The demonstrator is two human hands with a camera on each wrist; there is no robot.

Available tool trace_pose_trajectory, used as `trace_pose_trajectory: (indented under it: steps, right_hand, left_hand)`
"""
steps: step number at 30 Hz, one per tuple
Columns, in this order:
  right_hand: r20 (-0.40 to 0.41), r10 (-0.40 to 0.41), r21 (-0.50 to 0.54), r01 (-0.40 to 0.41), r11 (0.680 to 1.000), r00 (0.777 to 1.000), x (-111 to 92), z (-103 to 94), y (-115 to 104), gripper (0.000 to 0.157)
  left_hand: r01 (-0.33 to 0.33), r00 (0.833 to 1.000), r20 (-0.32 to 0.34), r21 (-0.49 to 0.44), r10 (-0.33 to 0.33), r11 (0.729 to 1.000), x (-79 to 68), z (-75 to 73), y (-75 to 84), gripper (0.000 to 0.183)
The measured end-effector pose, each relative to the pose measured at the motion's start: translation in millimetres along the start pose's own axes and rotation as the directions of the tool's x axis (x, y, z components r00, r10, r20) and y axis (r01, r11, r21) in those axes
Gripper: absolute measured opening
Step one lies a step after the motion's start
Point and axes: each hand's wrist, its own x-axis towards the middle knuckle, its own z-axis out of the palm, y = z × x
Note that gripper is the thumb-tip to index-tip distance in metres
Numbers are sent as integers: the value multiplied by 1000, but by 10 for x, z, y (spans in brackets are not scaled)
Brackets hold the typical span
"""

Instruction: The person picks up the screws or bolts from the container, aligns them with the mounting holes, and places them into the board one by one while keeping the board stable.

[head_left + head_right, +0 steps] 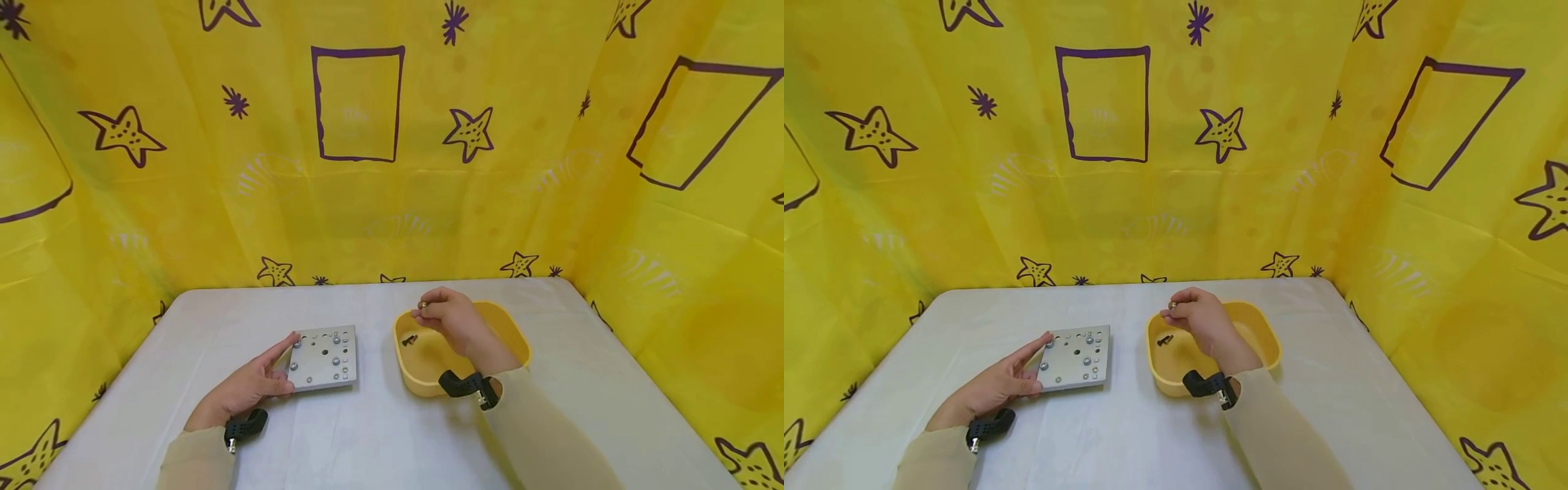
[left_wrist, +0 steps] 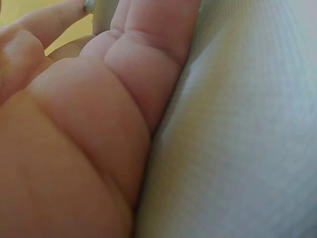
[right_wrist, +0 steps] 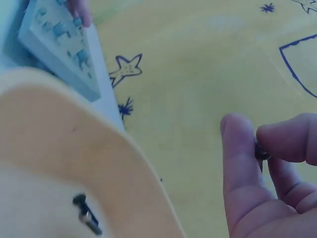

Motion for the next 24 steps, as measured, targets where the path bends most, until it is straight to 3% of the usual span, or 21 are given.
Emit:
trace_pose_trajectory:
  steps: [5,9,12,17,24]
  right_hand:
    - [29,82,122,-84,989,996,143,107,-110,32]
    - [42,123,144,-128,981,992,283,210,-117,35]
    - [71,107,125,-115,985,992,363,326,-85,32]
    - [124,69,-47,-63,997,990,405,631,1,22]
    - [154,88,-299,-38,954,984,370,1116,212,10]
  left_hand:
    - [2,1000,-3,8,-2,1000,-1,1,13,101]
    - [7,1000,-1,-4,-7,1000,-1,4,17,101]
    - [11,1000,9,-25,-11,1000,-1,5,13,102]
    - [7,1000,13,-18,-7,1000,-5,1,9,102]
    - [-2,1000,1,12,2,1000,-2,-5,2,101]
